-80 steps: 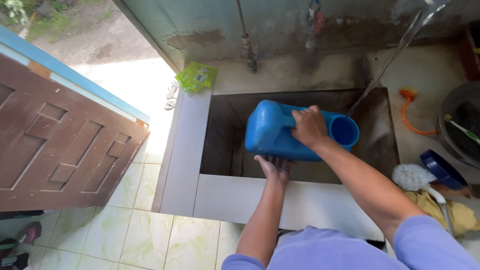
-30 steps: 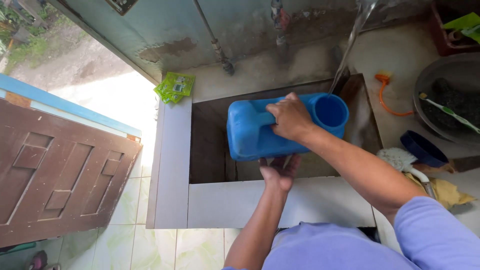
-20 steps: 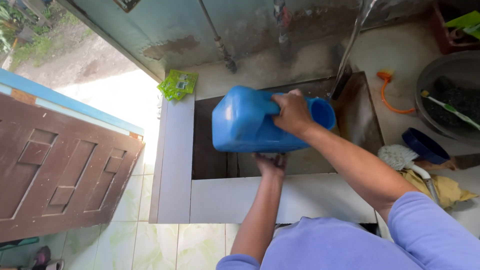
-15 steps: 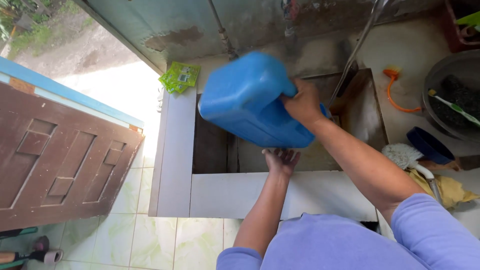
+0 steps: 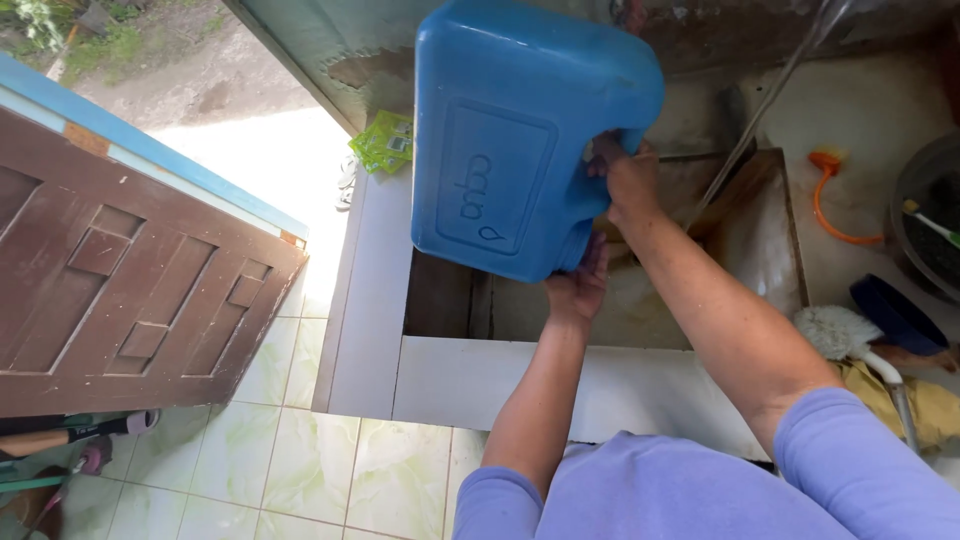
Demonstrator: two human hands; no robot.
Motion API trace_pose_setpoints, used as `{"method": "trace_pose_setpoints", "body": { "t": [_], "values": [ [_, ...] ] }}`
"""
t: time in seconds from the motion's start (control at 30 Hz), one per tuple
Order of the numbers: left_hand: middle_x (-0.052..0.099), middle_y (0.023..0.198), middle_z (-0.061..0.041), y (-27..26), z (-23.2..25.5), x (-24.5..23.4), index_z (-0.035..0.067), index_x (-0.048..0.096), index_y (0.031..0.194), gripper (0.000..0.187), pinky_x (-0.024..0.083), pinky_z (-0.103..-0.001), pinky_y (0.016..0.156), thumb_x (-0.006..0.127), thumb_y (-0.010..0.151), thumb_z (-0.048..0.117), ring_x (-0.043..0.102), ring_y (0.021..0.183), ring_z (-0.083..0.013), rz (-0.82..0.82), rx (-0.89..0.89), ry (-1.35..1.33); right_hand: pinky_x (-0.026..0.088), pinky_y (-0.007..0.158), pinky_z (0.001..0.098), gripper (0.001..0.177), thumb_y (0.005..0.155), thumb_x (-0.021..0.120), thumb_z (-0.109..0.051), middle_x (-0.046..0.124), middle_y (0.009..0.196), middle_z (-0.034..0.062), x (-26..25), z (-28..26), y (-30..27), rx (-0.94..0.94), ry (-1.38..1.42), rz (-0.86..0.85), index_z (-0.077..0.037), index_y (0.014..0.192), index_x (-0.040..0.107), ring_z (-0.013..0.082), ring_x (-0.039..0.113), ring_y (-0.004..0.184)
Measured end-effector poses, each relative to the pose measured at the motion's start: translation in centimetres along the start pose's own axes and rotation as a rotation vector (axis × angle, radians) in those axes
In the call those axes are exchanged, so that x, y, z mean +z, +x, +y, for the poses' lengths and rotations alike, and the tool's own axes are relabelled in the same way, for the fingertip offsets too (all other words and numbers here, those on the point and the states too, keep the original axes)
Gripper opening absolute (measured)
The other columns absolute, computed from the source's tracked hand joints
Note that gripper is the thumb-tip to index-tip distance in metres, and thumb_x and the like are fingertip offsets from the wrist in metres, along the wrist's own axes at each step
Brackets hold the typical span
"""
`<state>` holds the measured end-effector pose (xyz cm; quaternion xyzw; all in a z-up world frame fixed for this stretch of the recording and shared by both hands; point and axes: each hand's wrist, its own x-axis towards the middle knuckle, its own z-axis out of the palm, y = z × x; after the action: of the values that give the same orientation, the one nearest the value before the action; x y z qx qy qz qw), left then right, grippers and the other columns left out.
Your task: Cleaning and rinsing a blue plastic water jug and its cap.
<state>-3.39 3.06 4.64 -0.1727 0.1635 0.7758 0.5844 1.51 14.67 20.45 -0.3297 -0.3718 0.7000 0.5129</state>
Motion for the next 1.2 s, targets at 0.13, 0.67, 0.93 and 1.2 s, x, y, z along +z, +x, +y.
{"method": "trace_pose_setpoints", "body": {
  "t": [0.13,0.67,0.93,1.2],
  "values": [
    [0.068,0.119,-0.016,2.7,1.2,-2.8,0.002,0.063,0.127,0.051,0.058,-0.043,0.090,0.055,0.106,0.049,0.069,0.103,-0.0340,-0.245,-0.058,-0.133,0.050,0.059,0.0350,0.021,0.090,0.074,-0.011,0.063,0.070,0.0048,0.2,0.8,0.1,0.035,0.012,0.012,-0.008,0.072,0.064,0.0170,0.058,0.063],
    [0.071,0.108,-0.010,2.8,2.0,-5.5,0.006,0.066,0.118,0.034,0.058,-0.038,0.069,0.061,0.103,0.036,0.068,0.086,-0.0262,0.062,0.083,0.065,0.054,0.065,0.0356,0.020,0.095,0.072,-0.020,0.054,0.067,0.0009,-4.2,3.4,2.2,0.203,0.143,0.016,-0.012,0.080,0.063,0.0155,0.056,0.066],
    [0.070,0.103,-0.008,3.1,2.5,-7.2,0.008,0.064,0.113,0.026,0.057,-0.035,0.068,0.064,0.101,0.031,0.067,0.085,-0.0231,0.182,0.088,0.033,0.054,0.069,0.0352,0.016,0.096,0.070,-0.017,0.055,0.070,0.0005,-5.6,5.6,3.1,0.232,0.205,0.012,-0.012,0.082,0.063,0.0158,0.056,0.069],
    [0.068,0.125,-0.011,-9.4,2.1,6.4,0.014,0.056,0.134,0.086,0.048,-0.046,0.090,0.035,0.088,0.083,0.066,0.110,-0.0287,0.225,0.025,0.017,0.052,0.074,0.0351,0.015,0.101,0.069,-0.023,0.053,0.072,-0.0025,-7.9,11.8,4.7,0.268,0.314,0.092,-0.017,0.089,0.062,0.0144,0.052,0.071]
  ]
}}
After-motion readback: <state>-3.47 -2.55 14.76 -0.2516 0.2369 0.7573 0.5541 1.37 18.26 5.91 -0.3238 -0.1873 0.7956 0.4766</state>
